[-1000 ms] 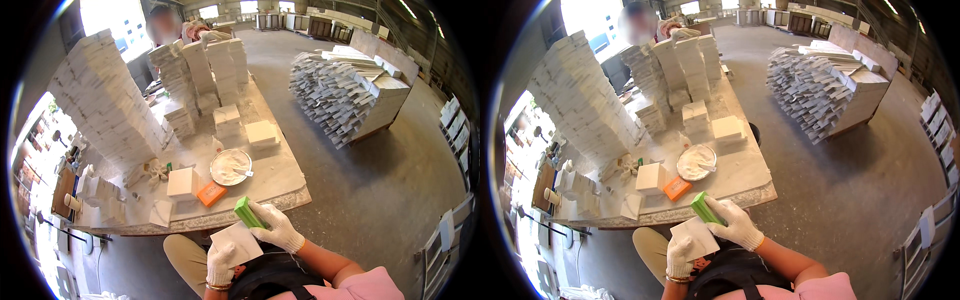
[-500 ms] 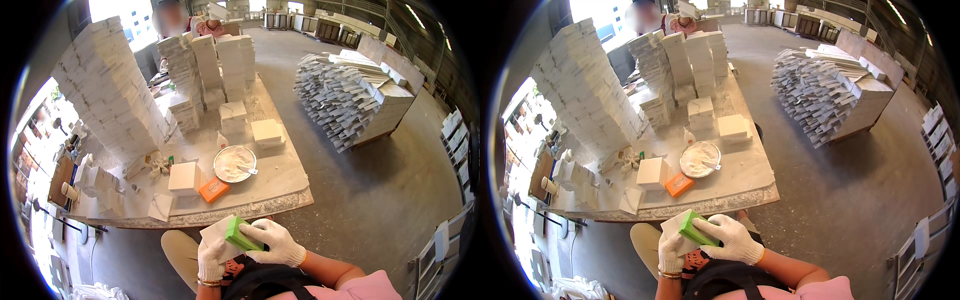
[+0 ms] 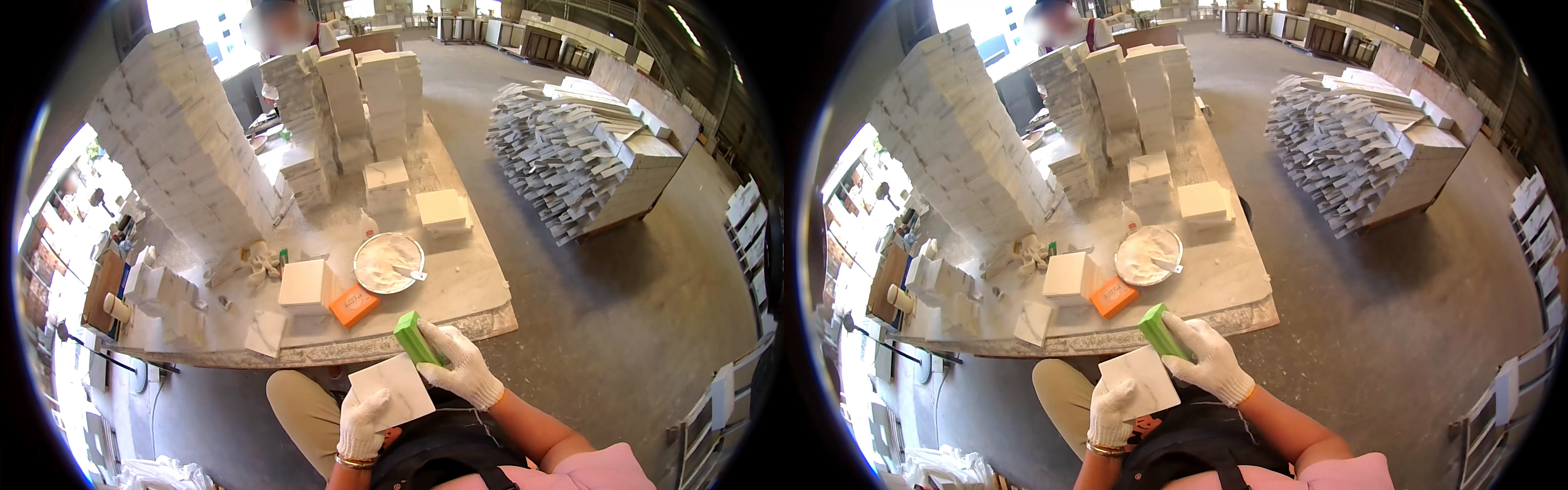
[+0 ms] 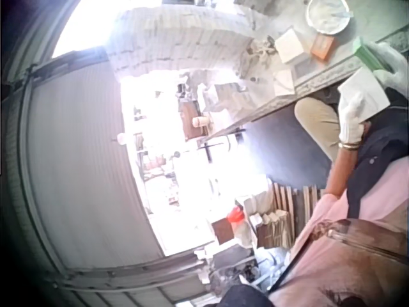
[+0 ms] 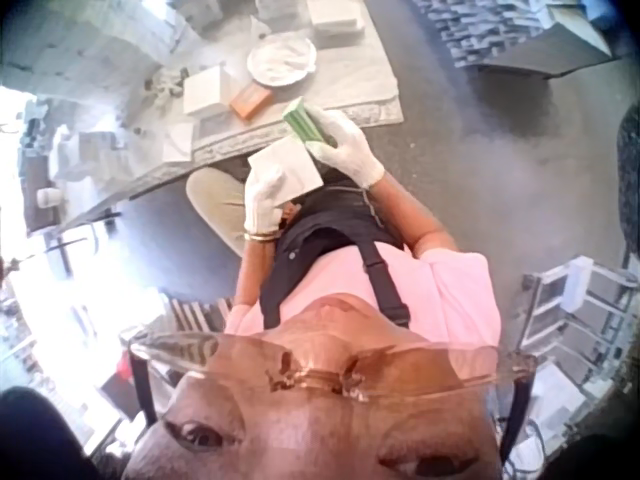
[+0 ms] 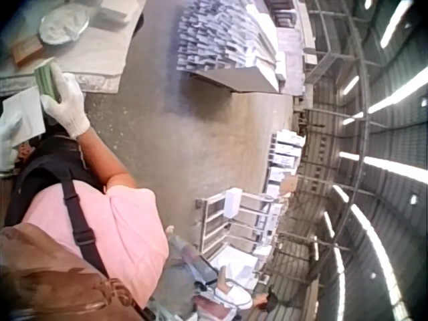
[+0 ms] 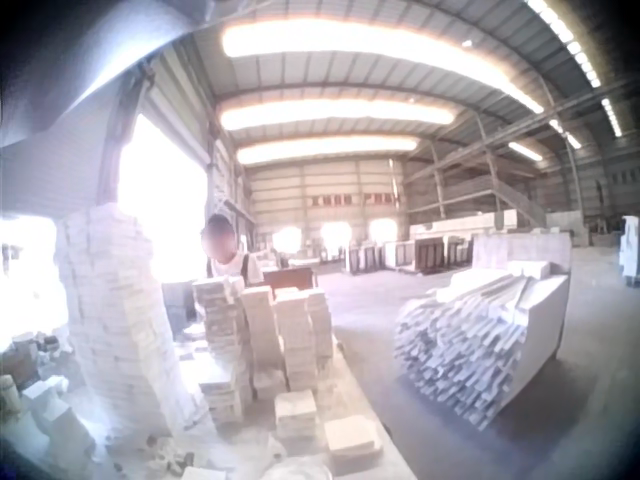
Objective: The person repeatedly applies a white paste to small square tiles using a metal spatula, then smooths and scrapes the surface with a green block and the spatula. The person handles multiple tiles one at a time, flipping them and working on edges and faces.
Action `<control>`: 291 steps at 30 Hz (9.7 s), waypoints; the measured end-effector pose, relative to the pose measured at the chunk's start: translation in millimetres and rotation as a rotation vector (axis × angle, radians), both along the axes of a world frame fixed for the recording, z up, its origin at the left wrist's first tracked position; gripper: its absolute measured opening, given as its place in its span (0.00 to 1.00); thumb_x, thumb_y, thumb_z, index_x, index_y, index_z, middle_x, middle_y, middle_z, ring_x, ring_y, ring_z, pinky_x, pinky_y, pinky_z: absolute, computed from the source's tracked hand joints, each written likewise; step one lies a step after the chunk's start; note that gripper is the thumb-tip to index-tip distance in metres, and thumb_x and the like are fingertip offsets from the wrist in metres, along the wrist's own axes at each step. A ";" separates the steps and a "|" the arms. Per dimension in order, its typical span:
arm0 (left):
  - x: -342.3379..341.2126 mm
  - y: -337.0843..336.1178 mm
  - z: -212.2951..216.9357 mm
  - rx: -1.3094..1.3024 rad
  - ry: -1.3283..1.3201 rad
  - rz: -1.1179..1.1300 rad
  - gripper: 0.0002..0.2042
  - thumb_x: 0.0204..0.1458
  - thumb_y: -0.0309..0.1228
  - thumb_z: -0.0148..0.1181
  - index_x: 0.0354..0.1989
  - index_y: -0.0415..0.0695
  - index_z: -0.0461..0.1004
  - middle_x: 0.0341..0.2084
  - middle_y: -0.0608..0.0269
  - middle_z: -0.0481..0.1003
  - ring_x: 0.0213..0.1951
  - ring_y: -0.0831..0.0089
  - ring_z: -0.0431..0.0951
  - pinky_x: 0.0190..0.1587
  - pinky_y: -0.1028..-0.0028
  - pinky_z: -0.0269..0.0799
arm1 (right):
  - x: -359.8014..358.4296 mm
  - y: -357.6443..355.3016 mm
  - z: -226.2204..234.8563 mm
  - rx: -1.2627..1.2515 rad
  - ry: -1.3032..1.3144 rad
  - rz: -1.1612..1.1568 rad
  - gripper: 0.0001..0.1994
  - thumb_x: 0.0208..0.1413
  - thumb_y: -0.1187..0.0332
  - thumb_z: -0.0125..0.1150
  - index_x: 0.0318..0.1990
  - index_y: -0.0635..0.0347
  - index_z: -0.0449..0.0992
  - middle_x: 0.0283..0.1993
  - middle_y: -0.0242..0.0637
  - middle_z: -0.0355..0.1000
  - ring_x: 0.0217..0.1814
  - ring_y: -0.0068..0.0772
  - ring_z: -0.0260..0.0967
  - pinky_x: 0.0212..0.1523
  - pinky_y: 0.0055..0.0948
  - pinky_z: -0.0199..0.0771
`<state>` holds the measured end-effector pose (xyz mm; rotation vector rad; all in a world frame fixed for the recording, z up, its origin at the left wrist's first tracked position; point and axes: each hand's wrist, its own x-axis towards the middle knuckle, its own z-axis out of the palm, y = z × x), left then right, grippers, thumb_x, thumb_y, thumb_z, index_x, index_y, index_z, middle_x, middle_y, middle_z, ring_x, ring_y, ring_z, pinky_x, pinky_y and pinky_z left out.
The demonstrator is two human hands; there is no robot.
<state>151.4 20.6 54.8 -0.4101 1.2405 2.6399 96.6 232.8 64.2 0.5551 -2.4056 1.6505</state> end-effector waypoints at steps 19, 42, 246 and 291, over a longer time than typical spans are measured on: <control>-4.6 -6.9 -5.0 -0.001 0.029 -0.113 0.25 0.53 0.25 0.65 0.60 0.30 0.68 0.51 0.51 0.78 0.50 0.62 0.80 0.55 0.62 0.78 | -9.8 11.5 -13.7 0.156 -0.015 -0.089 0.35 0.51 0.58 0.71 0.67 0.58 0.70 0.52 0.47 0.74 0.52 0.46 0.74 0.55 0.37 0.74; -1.6 -8.7 -27.7 0.472 0.140 -0.149 0.36 0.57 0.42 0.66 0.70 0.40 0.59 0.64 0.50 0.67 0.63 0.54 0.71 0.62 0.50 0.72 | 19.5 -11.5 10.9 -0.718 -0.637 0.280 0.39 0.53 0.62 0.67 0.72 0.64 0.62 0.70 0.38 0.65 0.70 0.32 0.61 0.70 0.32 0.58; -22.7 11.3 -6.6 0.145 -0.008 0.006 0.25 0.57 0.22 0.60 0.64 0.33 0.67 0.54 0.54 0.77 0.53 0.65 0.80 0.58 0.66 0.76 | -18.2 19.6 1.0 -0.322 -0.340 -0.158 0.35 0.59 0.68 0.62 0.73 0.67 0.58 0.70 0.46 0.63 0.69 0.33 0.63 0.69 0.32 0.62; -2.7 14.5 -27.3 0.169 -0.117 -0.020 0.23 0.61 0.32 0.61 0.64 0.38 0.67 0.50 0.59 0.78 0.44 0.69 0.82 0.35 0.72 0.81 | 20.9 34.8 -29.8 0.174 -0.023 -0.071 0.38 0.53 0.55 0.73 0.68 0.65 0.67 0.68 0.50 0.65 0.70 0.48 0.62 0.69 0.42 0.62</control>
